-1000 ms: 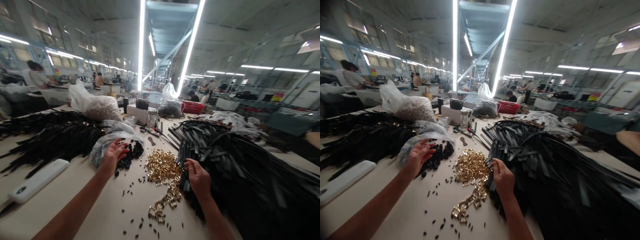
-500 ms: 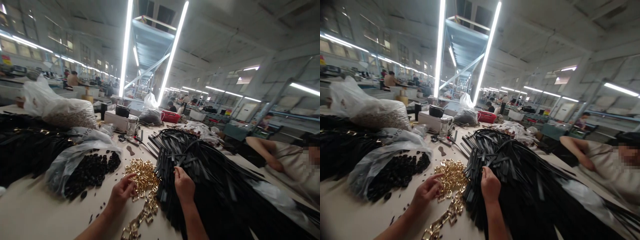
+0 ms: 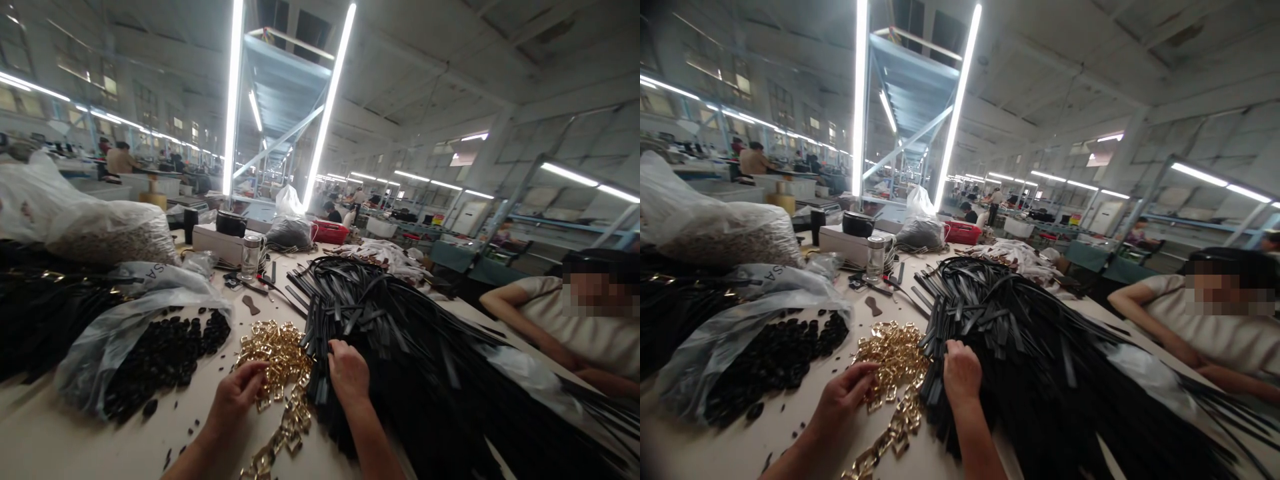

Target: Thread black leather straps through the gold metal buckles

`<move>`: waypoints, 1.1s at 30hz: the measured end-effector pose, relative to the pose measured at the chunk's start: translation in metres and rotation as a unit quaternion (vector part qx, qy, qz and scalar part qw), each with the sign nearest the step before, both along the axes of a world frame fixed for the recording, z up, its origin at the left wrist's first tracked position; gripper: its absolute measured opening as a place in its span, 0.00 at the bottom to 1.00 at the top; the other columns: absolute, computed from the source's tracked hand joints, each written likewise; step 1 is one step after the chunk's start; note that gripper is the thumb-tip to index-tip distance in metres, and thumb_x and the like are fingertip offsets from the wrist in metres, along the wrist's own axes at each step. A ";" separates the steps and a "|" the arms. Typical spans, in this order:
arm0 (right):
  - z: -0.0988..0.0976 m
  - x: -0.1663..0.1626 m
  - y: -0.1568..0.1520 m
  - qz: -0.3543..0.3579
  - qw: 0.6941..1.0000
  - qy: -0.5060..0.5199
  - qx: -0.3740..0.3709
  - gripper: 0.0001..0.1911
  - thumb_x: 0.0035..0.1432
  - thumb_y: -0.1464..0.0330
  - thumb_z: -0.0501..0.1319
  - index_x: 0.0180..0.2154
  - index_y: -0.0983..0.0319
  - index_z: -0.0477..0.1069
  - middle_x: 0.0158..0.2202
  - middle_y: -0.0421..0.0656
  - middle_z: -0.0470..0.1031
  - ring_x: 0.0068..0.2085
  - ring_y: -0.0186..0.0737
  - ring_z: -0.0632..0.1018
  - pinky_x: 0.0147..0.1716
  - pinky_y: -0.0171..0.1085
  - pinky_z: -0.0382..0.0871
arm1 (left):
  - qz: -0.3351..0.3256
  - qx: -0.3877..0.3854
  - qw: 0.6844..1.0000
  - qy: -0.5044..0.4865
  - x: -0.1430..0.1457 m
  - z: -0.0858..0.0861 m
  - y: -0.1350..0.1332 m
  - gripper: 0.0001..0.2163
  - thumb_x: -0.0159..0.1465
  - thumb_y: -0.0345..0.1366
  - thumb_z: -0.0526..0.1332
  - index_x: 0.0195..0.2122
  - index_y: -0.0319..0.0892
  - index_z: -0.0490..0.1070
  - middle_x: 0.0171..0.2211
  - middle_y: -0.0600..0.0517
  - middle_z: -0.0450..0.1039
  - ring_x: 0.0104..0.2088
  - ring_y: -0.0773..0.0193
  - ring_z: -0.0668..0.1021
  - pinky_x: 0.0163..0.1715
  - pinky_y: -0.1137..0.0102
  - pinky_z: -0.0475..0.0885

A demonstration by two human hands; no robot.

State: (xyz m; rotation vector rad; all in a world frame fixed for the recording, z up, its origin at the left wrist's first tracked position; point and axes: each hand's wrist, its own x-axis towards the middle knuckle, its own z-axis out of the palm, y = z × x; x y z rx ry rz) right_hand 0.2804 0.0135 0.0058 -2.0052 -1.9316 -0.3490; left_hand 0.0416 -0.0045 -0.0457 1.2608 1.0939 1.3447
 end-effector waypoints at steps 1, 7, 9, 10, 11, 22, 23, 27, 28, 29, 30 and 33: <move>0.001 0.000 0.000 -0.001 1.000 0.009 -0.003 0.10 0.58 0.73 0.57 0.40 0.59 0.73 0.36 0.44 0.76 0.38 0.43 0.76 0.37 0.36 0.65 | 0.001 -0.006 1.000 -0.001 0.000 0.003 -0.001 0.13 0.54 0.42 0.64 0.36 0.40 0.77 0.24 0.51 0.75 0.23 0.64 0.74 0.24 0.71 0.70; 0.035 0.002 -0.014 0.034 0.981 0.171 0.084 0.11 0.62 0.67 0.54 0.42 0.60 0.73 0.40 0.42 0.78 0.39 0.38 0.78 0.39 0.33 0.67 | 0.009 -0.025 1.000 -0.005 -0.001 0.012 -0.004 0.14 0.53 0.41 0.64 0.37 0.38 0.76 0.26 0.51 0.75 0.25 0.64 0.75 0.26 0.70 0.72; 0.056 0.009 -0.023 0.051 0.971 0.193 0.130 0.12 0.62 0.65 0.53 0.41 0.60 0.73 0.39 0.42 0.78 0.38 0.38 0.78 0.39 0.33 0.67 | 0.012 -0.029 1.000 -0.004 -0.002 0.012 -0.005 0.14 0.53 0.41 0.64 0.37 0.38 0.76 0.25 0.51 0.75 0.24 0.64 0.75 0.25 0.71 0.72; 0.066 0.013 -0.029 0.053 0.968 0.194 0.149 0.12 0.63 0.64 0.53 0.40 0.60 0.74 0.38 0.43 0.78 0.37 0.39 0.77 0.38 0.34 0.67 | 0.012 -0.030 0.999 -0.003 -0.003 0.012 -0.005 0.14 0.53 0.41 0.64 0.38 0.38 0.75 0.25 0.51 0.74 0.24 0.65 0.75 0.25 0.71 0.72; 0.076 0.018 -0.036 0.052 0.967 0.190 0.161 0.13 0.63 0.64 0.53 0.40 0.61 0.74 0.38 0.44 0.78 0.37 0.39 0.77 0.38 0.34 0.67 | 0.009 -0.030 1.000 -0.002 -0.003 0.012 -0.004 0.14 0.53 0.42 0.64 0.38 0.38 0.75 0.25 0.51 0.75 0.24 0.65 0.75 0.25 0.71 0.72; 0.027 0.025 -0.144 0.018 0.991 0.081 -0.104 0.06 0.56 0.63 0.61 0.35 0.57 0.73 0.30 0.39 0.75 0.31 0.39 0.77 0.31 0.34 0.64 | -0.005 -0.031 0.999 -0.007 -0.004 0.011 -0.003 0.14 0.53 0.42 0.64 0.37 0.38 0.75 0.26 0.50 0.75 0.25 0.64 0.75 0.25 0.70 0.72; 0.017 0.023 -0.149 0.008 0.992 0.065 -0.109 0.07 0.55 0.64 0.62 0.36 0.58 0.73 0.32 0.40 0.75 0.33 0.40 0.77 0.32 0.34 0.64 | -0.006 -0.030 1.000 -0.008 -0.004 0.010 -0.003 0.14 0.53 0.42 0.64 0.37 0.38 0.75 0.26 0.50 0.75 0.25 0.64 0.75 0.25 0.70 0.72; -0.007 0.023 -0.159 -0.013 0.994 0.047 -0.099 0.08 0.55 0.68 0.61 0.39 0.58 0.72 0.37 0.42 0.75 0.37 0.41 0.77 0.35 0.35 0.66 | -0.010 -0.026 1.000 -0.006 -0.004 0.007 -0.002 0.15 0.53 0.42 0.64 0.38 0.38 0.75 0.26 0.50 0.76 0.25 0.64 0.76 0.26 0.70 0.72; -0.009 0.024 -0.159 -0.012 0.994 0.049 -0.100 0.06 0.56 0.68 0.60 0.38 0.58 0.72 0.37 0.42 0.74 0.37 0.41 0.77 0.35 0.35 0.66 | -0.010 -0.028 1.000 -0.008 -0.004 0.007 -0.002 0.15 0.53 0.42 0.64 0.38 0.38 0.75 0.26 0.50 0.76 0.25 0.64 0.76 0.26 0.70 0.72; -0.010 0.024 -0.159 -0.011 0.993 0.051 -0.101 0.05 0.57 0.69 0.59 0.37 0.57 0.72 0.37 0.42 0.74 0.37 0.41 0.77 0.35 0.35 0.66 | -0.010 -0.030 0.999 -0.010 -0.005 0.008 -0.002 0.16 0.53 0.43 0.64 0.38 0.38 0.75 0.26 0.50 0.76 0.25 0.63 0.76 0.26 0.70 0.73; -0.010 0.025 -0.159 -0.009 0.993 0.053 -0.104 0.05 0.58 0.69 0.58 0.35 0.57 0.72 0.36 0.42 0.74 0.36 0.41 0.77 0.35 0.35 0.66 | -0.011 -0.033 0.999 -0.013 -0.004 0.008 -0.003 0.16 0.52 0.43 0.64 0.38 0.38 0.75 0.26 0.50 0.76 0.25 0.63 0.76 0.26 0.69 0.73; -0.010 0.024 -0.159 -0.016 0.992 0.047 -0.113 0.06 0.58 0.70 0.57 0.35 0.57 0.73 0.37 0.42 0.74 0.36 0.41 0.77 0.35 0.35 0.67 | -0.011 -0.032 0.999 -0.015 -0.004 0.012 -0.004 0.16 0.52 0.43 0.64 0.37 0.38 0.76 0.25 0.50 0.76 0.24 0.63 0.76 0.25 0.70 0.73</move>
